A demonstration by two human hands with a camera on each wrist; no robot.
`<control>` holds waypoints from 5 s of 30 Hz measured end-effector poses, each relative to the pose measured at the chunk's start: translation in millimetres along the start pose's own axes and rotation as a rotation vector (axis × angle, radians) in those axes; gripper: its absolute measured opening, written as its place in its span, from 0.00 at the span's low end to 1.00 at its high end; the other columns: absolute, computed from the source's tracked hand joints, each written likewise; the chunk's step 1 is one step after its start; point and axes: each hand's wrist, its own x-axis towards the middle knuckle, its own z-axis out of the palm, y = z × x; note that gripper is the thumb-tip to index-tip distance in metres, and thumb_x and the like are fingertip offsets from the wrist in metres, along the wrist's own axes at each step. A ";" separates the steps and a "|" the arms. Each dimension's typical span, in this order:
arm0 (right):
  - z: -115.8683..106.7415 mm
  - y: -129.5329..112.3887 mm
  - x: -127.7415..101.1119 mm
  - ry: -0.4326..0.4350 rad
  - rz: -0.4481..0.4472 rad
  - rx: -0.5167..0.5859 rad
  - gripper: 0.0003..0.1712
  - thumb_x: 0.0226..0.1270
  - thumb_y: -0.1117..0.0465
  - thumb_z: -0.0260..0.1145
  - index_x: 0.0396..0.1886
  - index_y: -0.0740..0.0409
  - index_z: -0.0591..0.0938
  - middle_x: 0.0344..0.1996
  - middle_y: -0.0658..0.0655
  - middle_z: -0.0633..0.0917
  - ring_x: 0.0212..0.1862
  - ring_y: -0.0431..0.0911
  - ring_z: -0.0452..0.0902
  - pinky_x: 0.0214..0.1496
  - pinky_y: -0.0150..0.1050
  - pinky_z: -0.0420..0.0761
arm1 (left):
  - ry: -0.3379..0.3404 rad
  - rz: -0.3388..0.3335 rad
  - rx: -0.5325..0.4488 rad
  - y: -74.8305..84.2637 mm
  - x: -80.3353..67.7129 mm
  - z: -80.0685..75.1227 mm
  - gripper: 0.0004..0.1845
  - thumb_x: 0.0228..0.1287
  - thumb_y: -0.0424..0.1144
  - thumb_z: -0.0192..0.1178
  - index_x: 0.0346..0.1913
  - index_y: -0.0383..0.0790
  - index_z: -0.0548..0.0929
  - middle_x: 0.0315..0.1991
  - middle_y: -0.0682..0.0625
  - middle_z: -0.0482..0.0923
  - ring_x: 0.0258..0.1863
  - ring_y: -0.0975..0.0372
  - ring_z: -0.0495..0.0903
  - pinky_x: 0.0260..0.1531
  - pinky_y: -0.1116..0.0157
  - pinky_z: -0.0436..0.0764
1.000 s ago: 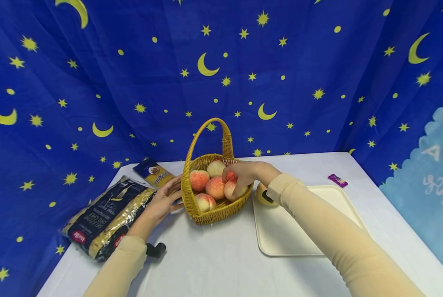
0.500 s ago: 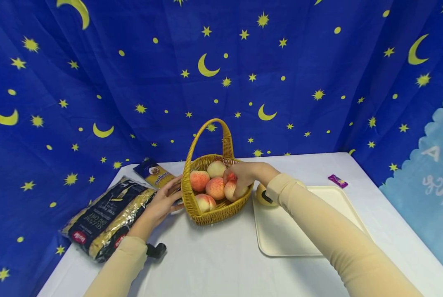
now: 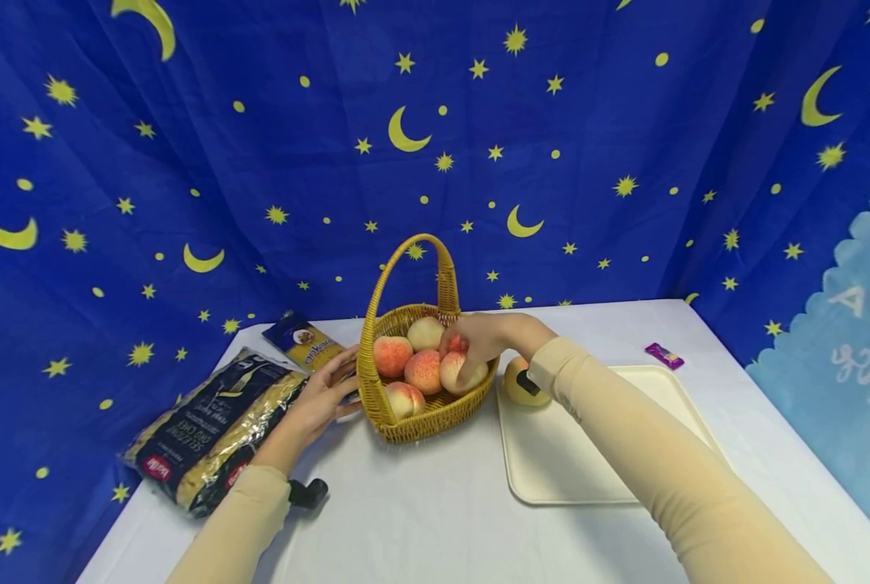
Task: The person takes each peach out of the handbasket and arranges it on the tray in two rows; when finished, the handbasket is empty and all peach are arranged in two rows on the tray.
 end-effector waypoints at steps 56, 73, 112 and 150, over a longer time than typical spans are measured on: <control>-38.8 28.4 -68.9 0.226 0.050 0.079 0.30 0.59 0.49 0.83 0.63 0.39 0.86 0.53 0.55 0.83 0.50 0.50 0.78 0.52 0.44 0.81 | 0.024 -0.007 0.010 -1.3 1.0 2.6 0.38 0.83 0.38 0.58 0.88 0.54 0.55 0.87 0.43 0.55 0.81 0.46 0.65 0.69 0.45 0.83; -43.0 70.2 -130.8 0.412 0.064 0.236 0.30 0.63 0.54 0.82 0.64 0.48 0.84 0.49 0.57 0.81 0.47 0.51 0.84 0.52 0.43 0.83 | 0.005 0.004 -0.002 -0.2 -1.1 2.0 0.38 0.84 0.37 0.57 0.88 0.53 0.54 0.87 0.42 0.54 0.82 0.44 0.63 0.72 0.42 0.79; 51.5 185.2 -215.8 0.576 0.309 0.373 0.33 0.64 0.54 0.82 0.67 0.57 0.82 0.55 0.63 0.85 0.51 0.46 0.77 0.47 0.34 0.81 | 0.027 -0.005 0.004 -3.1 2.1 3.1 0.38 0.83 0.39 0.59 0.88 0.54 0.55 0.87 0.43 0.55 0.82 0.44 0.63 0.72 0.41 0.79; 80.9 186.7 -198.3 0.527 0.294 0.427 0.39 0.63 0.54 0.82 0.71 0.59 0.79 0.63 0.70 0.82 0.51 0.51 0.87 0.55 0.43 0.81 | 0.032 -0.006 0.013 -2.6 0.8 2.3 0.38 0.84 0.39 0.57 0.88 0.53 0.54 0.86 0.42 0.55 0.79 0.46 0.66 0.71 0.44 0.80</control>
